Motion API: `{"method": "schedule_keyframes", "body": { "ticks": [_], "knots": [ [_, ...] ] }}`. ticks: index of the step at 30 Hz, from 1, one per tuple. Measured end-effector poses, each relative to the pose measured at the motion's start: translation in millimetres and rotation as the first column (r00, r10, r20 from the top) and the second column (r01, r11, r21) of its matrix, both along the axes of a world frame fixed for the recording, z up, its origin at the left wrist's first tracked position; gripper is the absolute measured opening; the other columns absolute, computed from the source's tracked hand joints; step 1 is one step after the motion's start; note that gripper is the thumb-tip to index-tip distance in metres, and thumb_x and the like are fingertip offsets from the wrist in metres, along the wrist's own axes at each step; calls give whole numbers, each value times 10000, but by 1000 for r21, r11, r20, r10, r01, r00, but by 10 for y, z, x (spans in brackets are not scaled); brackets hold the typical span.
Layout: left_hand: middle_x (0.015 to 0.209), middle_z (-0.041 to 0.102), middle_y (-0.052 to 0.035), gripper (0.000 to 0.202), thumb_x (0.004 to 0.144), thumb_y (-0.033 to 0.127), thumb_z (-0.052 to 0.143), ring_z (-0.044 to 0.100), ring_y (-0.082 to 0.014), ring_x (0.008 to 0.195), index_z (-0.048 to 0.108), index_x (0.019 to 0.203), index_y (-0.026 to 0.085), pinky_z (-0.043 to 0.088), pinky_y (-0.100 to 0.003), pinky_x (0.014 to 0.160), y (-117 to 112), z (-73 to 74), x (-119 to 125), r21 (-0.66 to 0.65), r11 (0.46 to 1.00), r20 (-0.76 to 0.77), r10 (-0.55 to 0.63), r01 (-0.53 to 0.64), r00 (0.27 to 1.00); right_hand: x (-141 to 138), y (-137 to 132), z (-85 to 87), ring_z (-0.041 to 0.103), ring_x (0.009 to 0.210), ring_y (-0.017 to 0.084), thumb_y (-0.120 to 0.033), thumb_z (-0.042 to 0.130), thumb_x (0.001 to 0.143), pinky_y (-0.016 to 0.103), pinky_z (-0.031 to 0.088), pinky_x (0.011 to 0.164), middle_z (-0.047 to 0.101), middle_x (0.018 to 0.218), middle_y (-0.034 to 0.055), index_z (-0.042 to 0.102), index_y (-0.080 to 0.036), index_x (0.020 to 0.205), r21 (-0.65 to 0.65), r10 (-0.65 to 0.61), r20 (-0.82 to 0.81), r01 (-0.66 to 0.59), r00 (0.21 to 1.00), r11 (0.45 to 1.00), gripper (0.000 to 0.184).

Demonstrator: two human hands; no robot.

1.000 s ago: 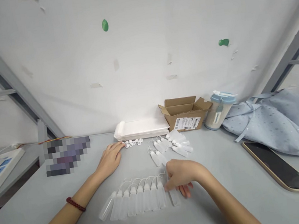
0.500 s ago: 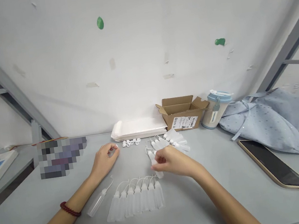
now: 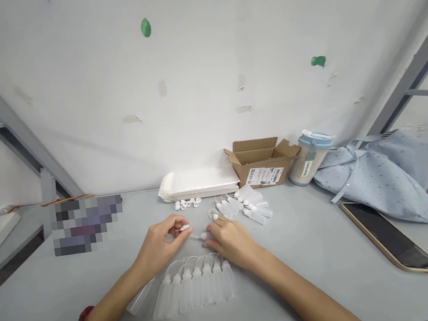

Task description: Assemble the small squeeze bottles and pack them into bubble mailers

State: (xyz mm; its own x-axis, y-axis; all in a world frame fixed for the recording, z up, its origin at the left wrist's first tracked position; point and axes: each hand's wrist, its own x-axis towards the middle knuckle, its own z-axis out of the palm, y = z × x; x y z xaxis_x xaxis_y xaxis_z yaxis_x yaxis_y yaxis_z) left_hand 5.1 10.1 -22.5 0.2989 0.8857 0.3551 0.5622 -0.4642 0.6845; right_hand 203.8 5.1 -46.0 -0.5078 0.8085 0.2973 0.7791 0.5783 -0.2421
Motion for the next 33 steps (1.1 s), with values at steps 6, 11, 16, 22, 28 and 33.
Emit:
{"method": "schedule_keyframes", "body": {
  "ticks": [6,11,16,22,28,33],
  "knots": [
    [723,640,16,126,789,314,578,571,-127,652,627,814,200,468,-229,636,-55,53,3,-31,997,88,-64,67,994,25,1,4,584,742,182,-311,506,878,279,431,632,637,849,77,563,-163,943,6,-25,-159,27,987,1000,172],
    [855,701,0,165,796,297,576,625,-142,725,666,909,218,503,-241,678,-121,82,54,-67,990,145,-113,124,983,3,-24,18,575,687,167,-290,490,884,260,418,584,639,844,69,548,-162,961,-33,-41,-203,34,978,999,161],
    [732,705,13,173,773,269,593,640,-151,659,673,920,224,501,-258,665,-139,58,85,-96,994,130,-48,61,990,-32,-67,39,575,697,171,-268,486,884,261,428,582,634,863,81,546,-158,972,-24,-7,-237,1,971,1000,153],
    [758,702,-14,168,751,273,589,624,-151,635,688,855,186,486,-246,622,-136,78,80,-192,980,132,-31,56,991,-47,-125,84,549,673,151,-290,466,903,247,424,567,611,847,73,541,-168,967,48,54,-273,-42,961,998,157],
    [467,507,43,244,745,354,597,479,-113,441,694,857,159,389,-222,472,-168,124,84,-392,915,209,-14,97,978,-63,-157,96,548,726,159,-242,455,908,258,436,620,589,836,68,537,-166,975,95,122,-306,-97,944,991,130],
    [487,495,36,236,748,334,584,447,-105,452,701,845,153,355,-221,467,-182,102,95,-418,901,240,-12,115,971,-88,-184,84,538,696,149,-211,459,901,241,422,598,579,804,58,534,-173,960,82,141,-344,-120,928,989,103]
  ]
}}
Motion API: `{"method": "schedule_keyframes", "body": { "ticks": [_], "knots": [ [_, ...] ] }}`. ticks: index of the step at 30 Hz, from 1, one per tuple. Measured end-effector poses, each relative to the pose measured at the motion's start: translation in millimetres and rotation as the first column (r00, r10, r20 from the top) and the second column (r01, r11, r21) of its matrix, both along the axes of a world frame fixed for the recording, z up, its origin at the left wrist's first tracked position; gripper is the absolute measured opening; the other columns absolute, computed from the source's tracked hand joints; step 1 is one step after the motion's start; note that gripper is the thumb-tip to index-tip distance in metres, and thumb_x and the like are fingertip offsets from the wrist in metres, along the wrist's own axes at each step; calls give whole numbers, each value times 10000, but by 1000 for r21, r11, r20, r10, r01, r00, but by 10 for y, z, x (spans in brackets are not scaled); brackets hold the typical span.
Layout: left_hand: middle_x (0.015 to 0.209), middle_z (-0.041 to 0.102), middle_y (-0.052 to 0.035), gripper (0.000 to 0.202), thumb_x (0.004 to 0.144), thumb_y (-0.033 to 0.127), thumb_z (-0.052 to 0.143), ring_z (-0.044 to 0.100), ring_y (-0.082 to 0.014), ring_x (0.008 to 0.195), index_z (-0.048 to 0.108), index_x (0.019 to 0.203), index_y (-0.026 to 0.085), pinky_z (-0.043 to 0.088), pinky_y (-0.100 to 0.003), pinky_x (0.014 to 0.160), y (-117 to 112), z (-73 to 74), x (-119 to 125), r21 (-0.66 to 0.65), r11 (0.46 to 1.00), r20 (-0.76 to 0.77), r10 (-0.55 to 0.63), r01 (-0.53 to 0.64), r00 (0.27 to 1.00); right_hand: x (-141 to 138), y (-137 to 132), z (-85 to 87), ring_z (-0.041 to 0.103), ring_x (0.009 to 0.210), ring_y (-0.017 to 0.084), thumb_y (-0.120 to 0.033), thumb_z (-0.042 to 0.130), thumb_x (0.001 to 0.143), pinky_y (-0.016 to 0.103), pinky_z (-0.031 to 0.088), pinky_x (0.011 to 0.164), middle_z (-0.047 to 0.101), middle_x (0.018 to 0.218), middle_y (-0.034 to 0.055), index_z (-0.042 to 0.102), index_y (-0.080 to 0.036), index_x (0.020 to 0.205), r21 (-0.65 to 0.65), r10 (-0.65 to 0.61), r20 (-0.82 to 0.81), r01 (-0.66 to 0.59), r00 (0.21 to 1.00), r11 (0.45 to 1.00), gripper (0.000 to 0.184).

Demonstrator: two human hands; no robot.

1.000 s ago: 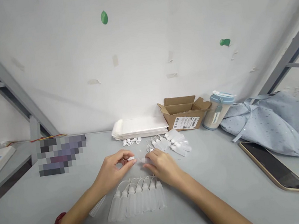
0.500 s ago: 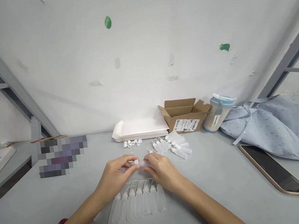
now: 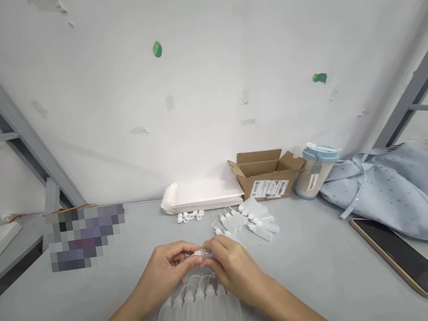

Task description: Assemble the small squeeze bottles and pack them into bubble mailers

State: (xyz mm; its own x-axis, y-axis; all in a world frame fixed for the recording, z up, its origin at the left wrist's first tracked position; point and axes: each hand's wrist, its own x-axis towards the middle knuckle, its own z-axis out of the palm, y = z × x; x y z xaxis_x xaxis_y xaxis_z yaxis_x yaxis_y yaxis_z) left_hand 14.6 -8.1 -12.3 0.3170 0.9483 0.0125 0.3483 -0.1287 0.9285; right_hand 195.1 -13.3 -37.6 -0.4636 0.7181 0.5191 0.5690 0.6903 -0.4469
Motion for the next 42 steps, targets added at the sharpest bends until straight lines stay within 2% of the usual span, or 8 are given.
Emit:
{"method": "schedule_keyframes", "body": {
  "ticks": [4,10,16,19,24,26,37,42],
  "knots": [
    [461,449,53,237,733,336,611,443,-101,453,695,859,154,358,-221,479,-21,4,15,8,998,10,56,-56,998,-12,-31,10,535,670,136,-226,487,889,224,407,575,584,789,40,490,-178,993,-74,-40,-59,36,997,997,115],
    [605,574,22,230,678,333,672,433,-73,464,611,780,136,388,-196,441,0,45,35,-175,984,209,65,-28,976,-22,-71,59,489,605,113,-262,507,872,209,363,537,566,743,-1,451,-206,934,-223,-69,-99,46,993,974,100],
    [622,581,13,211,691,331,669,462,-85,517,621,756,137,407,-195,472,-5,38,7,-151,988,208,4,28,978,-15,-80,156,460,579,110,-326,525,854,206,316,505,567,679,-24,438,-215,940,-418,-63,-180,-19,982,908,165],
    [575,566,16,181,723,321,639,457,-93,505,649,766,145,388,-205,481,-40,22,0,-92,996,106,-10,20,994,-6,-59,188,448,557,104,-365,557,832,211,301,513,566,636,-41,422,-219,981,-540,-64,-297,-112,953,834,248],
    [639,652,-8,109,751,240,611,439,-92,505,691,739,165,368,-215,517,-89,35,24,158,986,-26,-45,49,999,-15,-20,184,474,535,103,-443,559,816,202,279,490,575,605,-45,388,-230,979,-715,-157,-527,-336,835,613,319],
    [673,673,-13,110,758,221,601,460,-95,516,699,752,172,379,-213,535,-92,43,31,207,976,-20,-69,72,997,-24,-17,179,465,522,97,-459,555,814,198,272,485,566,588,-51,389,-229,971,-727,-172,-550,-367,817,580,324],
    [426,497,40,428,829,458,471,406,-75,373,597,572,139,338,-203,437,-15,37,29,-97,994,84,-49,57,995,-89,-83,207,407,492,76,-407,501,854,201,275,484,552,589,-57,407,-210,978,-657,-190,-494,-221,848,721,250],
    [595,602,7,399,823,459,475,391,-68,409,621,638,137,343,-201,433,-33,44,27,-113,987,73,-106,114,992,-81,-78,209,400,479,82,-437,477,859,201,269,467,546,581,-54,422,-204,975,-660,-194,-454,-182,870,729,266]
  ]
}}
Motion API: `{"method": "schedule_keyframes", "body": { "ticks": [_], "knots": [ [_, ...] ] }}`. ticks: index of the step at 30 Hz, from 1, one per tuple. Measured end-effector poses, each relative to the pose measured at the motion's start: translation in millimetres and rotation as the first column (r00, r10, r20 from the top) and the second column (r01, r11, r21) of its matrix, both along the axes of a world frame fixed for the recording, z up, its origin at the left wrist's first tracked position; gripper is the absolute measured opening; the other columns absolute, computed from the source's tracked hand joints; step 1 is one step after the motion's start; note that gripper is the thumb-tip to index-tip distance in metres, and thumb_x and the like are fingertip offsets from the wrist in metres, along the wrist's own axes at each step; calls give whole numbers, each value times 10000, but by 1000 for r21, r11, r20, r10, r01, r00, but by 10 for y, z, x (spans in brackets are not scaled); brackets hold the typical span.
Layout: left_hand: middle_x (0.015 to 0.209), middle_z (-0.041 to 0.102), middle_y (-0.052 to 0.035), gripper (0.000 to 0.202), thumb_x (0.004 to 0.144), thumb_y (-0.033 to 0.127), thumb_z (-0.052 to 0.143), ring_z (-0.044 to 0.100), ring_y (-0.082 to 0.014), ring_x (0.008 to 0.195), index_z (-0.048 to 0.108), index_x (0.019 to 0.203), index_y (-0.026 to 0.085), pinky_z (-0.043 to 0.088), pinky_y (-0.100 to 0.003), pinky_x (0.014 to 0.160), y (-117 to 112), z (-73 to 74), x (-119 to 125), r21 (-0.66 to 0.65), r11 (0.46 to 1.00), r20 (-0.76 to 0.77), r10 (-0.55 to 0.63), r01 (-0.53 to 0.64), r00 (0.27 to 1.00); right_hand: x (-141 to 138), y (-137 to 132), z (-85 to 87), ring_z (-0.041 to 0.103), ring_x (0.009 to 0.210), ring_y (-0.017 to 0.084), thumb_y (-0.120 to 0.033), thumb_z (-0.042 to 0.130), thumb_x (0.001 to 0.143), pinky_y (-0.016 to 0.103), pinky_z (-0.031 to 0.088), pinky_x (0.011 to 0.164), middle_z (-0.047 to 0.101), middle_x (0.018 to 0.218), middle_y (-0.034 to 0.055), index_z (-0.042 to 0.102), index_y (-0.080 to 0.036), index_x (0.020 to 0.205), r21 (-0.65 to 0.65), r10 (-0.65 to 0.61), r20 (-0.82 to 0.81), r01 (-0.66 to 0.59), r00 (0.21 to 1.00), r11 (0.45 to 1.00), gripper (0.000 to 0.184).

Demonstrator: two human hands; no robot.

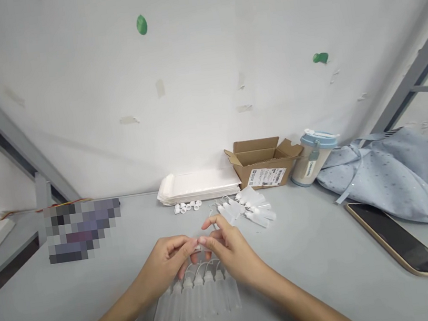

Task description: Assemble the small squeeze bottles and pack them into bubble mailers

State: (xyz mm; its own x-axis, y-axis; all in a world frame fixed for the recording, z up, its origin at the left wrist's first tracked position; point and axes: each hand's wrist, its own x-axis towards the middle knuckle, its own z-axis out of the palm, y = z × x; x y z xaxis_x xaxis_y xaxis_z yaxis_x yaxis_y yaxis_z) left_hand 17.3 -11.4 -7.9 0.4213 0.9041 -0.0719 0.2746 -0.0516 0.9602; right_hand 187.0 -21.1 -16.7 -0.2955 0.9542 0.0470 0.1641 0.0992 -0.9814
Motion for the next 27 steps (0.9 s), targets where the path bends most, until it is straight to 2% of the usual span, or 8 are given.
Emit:
{"method": "schedule_keyframes", "body": {
  "ticks": [3,5,9,12,18,21,24,27],
  "knots": [
    [762,665,-20,306,828,405,497,461,-96,523,674,883,161,386,-199,494,-27,31,-8,55,997,38,-54,52,998,8,16,0,346,459,72,-462,483,849,199,241,451,543,583,-52,426,-197,963,-22,-1,-26,1,1000,1000,294],
    [783,667,-24,305,840,390,491,483,-108,567,675,944,171,394,-202,520,-42,43,-10,97,994,40,-56,52,998,8,21,10,338,464,70,-473,491,842,199,239,457,528,574,-57,431,-197,948,-48,8,-55,-11,998,999,302],
    [551,559,12,399,873,437,424,454,-99,494,681,758,155,362,-199,483,-43,15,-7,101,995,0,-17,17,1000,-6,10,44,348,467,70,-482,477,849,199,242,466,497,559,-67,430,-203,931,-95,26,-105,-36,994,995,295],
    [447,475,26,470,879,475,394,445,-99,449,632,647,143,356,-208,476,-26,-37,-3,57,998,12,-10,10,1000,-16,-12,54,411,521,86,-465,448,872,205,286,499,496,576,-58,448,-201,929,-33,15,-58,-16,998,999,269],
    [437,438,38,413,867,432,425,407,-94,441,576,614,144,341,-213,480,-20,-55,-8,6,999,29,-43,43,999,-9,-42,15,424,525,96,-445,404,899,210,305,493,478,567,-54,471,-197,926,74,-4,91,-2,996,997,259],
    [517,452,39,318,855,384,452,386,-93,485,592,691,151,311,-203,474,-35,-3,-14,60,995,-24,-75,76,997,-9,-42,16,370,493,81,-455,410,895,203,264,467,412,542,-72,463,-199,892,19,3,30,-4,1000,1000,262],
    [626,503,17,239,841,329,474,425,-108,568,604,737,157,321,-202,504,-51,58,-19,207,974,-77,-83,97,994,-21,-29,39,294,475,66,-486,430,877,199,238,462,301,544,-87,442,-201,813,-68,16,-91,-23,996,997,291],
    [680,535,0,252,850,335,464,449,-121,613,619,751,163,319,-202,506,-53,83,-27,272,956,-112,-79,107,991,-35,-16,51,276,477,65,-517,442,858,197,243,466,245,556,-88,415,-205,768,-118,19,-153,-38,988,992,325]
  ]
}}
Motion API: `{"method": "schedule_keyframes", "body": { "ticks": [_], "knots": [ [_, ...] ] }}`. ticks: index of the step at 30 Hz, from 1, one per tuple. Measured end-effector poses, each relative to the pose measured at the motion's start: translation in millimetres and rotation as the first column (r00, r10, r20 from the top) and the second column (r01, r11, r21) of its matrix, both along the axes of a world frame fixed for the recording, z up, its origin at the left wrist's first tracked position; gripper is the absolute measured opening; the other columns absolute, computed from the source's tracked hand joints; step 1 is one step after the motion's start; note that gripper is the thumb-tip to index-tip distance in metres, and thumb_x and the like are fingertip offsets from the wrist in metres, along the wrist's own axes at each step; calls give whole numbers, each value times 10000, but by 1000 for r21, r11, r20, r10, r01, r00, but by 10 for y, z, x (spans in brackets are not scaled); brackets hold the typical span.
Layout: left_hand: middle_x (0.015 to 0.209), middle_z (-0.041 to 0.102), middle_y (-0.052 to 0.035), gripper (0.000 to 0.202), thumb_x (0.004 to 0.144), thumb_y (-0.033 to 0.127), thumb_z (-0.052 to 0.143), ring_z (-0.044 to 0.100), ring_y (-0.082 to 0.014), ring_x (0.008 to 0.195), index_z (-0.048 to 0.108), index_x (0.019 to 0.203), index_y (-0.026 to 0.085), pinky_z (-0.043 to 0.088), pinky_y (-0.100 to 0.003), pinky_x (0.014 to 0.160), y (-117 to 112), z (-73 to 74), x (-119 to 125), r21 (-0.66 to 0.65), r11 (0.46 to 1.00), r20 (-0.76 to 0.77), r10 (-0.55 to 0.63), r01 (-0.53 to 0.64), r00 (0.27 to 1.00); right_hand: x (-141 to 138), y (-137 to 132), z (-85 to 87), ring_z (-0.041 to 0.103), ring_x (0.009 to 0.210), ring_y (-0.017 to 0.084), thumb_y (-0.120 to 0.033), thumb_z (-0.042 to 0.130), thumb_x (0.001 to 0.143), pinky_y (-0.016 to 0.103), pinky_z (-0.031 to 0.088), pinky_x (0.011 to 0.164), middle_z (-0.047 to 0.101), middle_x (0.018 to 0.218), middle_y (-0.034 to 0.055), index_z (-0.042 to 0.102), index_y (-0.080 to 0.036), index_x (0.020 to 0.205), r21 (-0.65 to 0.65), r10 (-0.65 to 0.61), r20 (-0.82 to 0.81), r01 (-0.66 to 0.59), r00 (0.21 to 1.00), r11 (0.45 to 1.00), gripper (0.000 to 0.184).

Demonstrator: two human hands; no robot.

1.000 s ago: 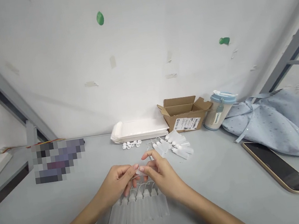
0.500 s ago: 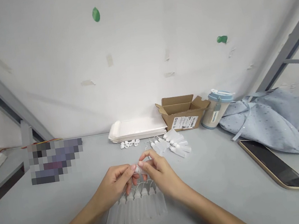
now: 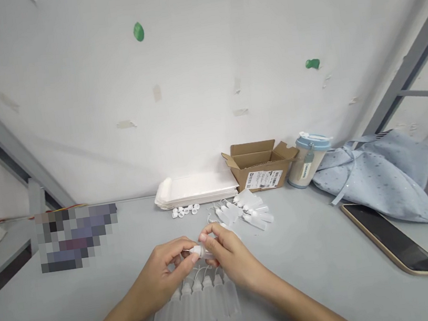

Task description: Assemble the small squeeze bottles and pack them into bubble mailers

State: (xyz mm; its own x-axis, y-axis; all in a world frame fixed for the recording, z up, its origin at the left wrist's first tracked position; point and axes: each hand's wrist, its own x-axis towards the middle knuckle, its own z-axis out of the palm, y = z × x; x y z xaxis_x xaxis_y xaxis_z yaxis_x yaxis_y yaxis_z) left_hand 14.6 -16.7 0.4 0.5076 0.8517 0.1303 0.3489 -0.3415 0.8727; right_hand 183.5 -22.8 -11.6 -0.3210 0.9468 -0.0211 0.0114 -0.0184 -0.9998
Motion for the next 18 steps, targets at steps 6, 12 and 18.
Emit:
{"method": "schedule_keyframes", "body": {
  "ticks": [6,12,18],
  "knots": [
    [559,448,29,432,884,454,382,409,-102,539,503,594,158,294,-205,490,42,-64,-8,-151,988,50,38,-30,998,5,-20,-40,396,511,93,-472,402,892,207,300,490,403,536,-73,454,-197,881,201,-71,239,22,968,979,280],
    [596,503,21,397,860,461,424,452,-109,553,547,637,156,328,-205,504,41,-45,11,-226,974,72,47,-29,996,16,-34,-76,403,524,101,-443,364,912,214,318,496,444,576,-59,437,-197,979,321,-129,343,13,930,947,266],
    [551,457,26,384,835,456,463,382,-102,524,585,644,146,293,-216,494,46,-46,-1,-199,979,18,58,-54,998,13,-32,-102,355,493,98,-424,271,939,217,313,486,408,587,-60,425,-201,1018,347,-115,400,-34,909,937,282]
  ]
}}
